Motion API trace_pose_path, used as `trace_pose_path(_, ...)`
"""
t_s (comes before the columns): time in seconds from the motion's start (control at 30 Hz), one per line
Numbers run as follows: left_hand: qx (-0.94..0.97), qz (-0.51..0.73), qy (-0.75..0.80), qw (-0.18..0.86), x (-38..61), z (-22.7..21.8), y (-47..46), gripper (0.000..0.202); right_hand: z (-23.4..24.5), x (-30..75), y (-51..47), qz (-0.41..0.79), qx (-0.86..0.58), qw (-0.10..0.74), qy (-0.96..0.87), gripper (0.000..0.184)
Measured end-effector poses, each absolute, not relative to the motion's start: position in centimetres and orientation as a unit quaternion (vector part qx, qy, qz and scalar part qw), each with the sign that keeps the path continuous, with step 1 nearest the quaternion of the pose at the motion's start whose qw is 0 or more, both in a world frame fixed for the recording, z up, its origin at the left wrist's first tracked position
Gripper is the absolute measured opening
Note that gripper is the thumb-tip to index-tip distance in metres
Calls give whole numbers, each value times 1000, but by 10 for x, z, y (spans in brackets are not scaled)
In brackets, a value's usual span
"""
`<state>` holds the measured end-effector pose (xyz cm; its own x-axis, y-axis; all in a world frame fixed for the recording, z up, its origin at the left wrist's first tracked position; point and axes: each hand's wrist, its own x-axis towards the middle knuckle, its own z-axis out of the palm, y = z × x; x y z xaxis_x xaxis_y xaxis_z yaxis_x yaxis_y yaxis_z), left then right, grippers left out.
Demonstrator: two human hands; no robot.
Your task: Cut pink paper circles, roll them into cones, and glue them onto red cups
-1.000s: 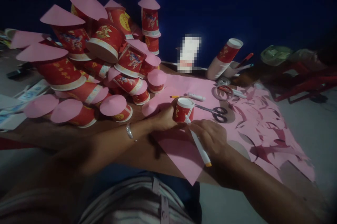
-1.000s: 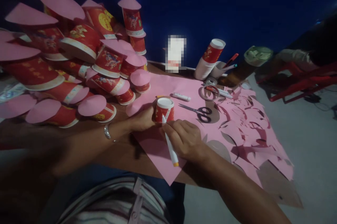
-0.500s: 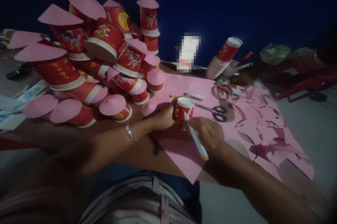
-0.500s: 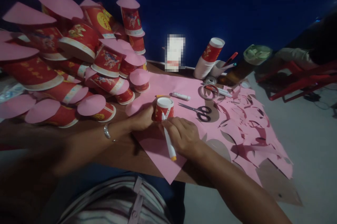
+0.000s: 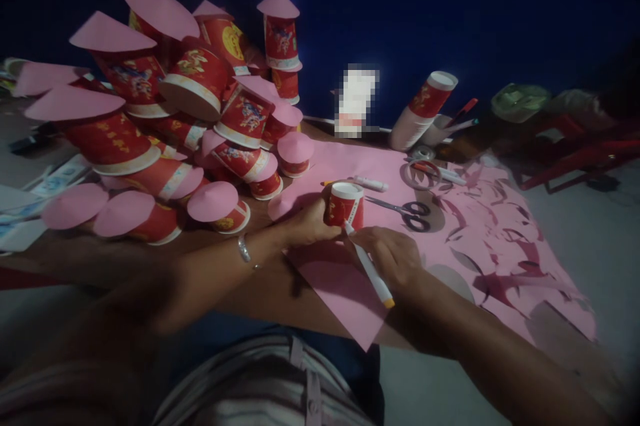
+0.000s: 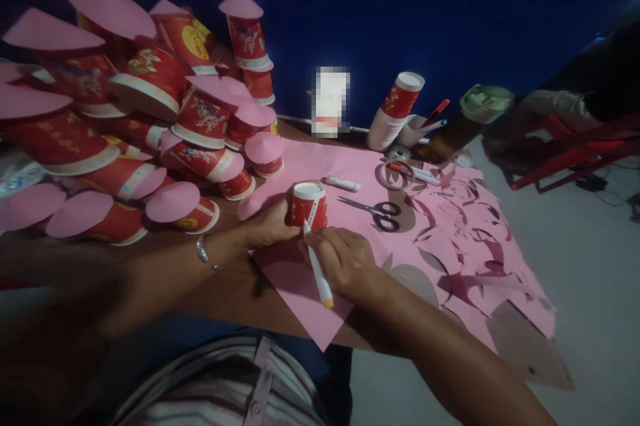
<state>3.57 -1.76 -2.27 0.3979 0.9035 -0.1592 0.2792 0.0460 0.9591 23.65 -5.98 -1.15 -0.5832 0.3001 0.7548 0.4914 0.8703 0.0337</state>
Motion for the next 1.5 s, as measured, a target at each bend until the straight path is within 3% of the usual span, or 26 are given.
trace_pose_path(0.2, 584, 329, 413, 616, 33, -25, -20, 53, -17, 239, -58, -115, -232, 411, -874, 13)
trace_pose_path(0.6, 522, 358, 326, 702, 34, -19, -20, 54, -29, 247, -55, -115, -261, 425, -859, 20)
trace_pose_path(1.27, 525, 357, 293, 716, 34, -16, -19, 48, -23, 248, -54, -120, -273, 422, -856, 18)
trace_pose_path(1.5, 550, 334, 365, 672, 33, -25, -19, 61, -12, 244, -60, -75, -228, 425, -873, 19)
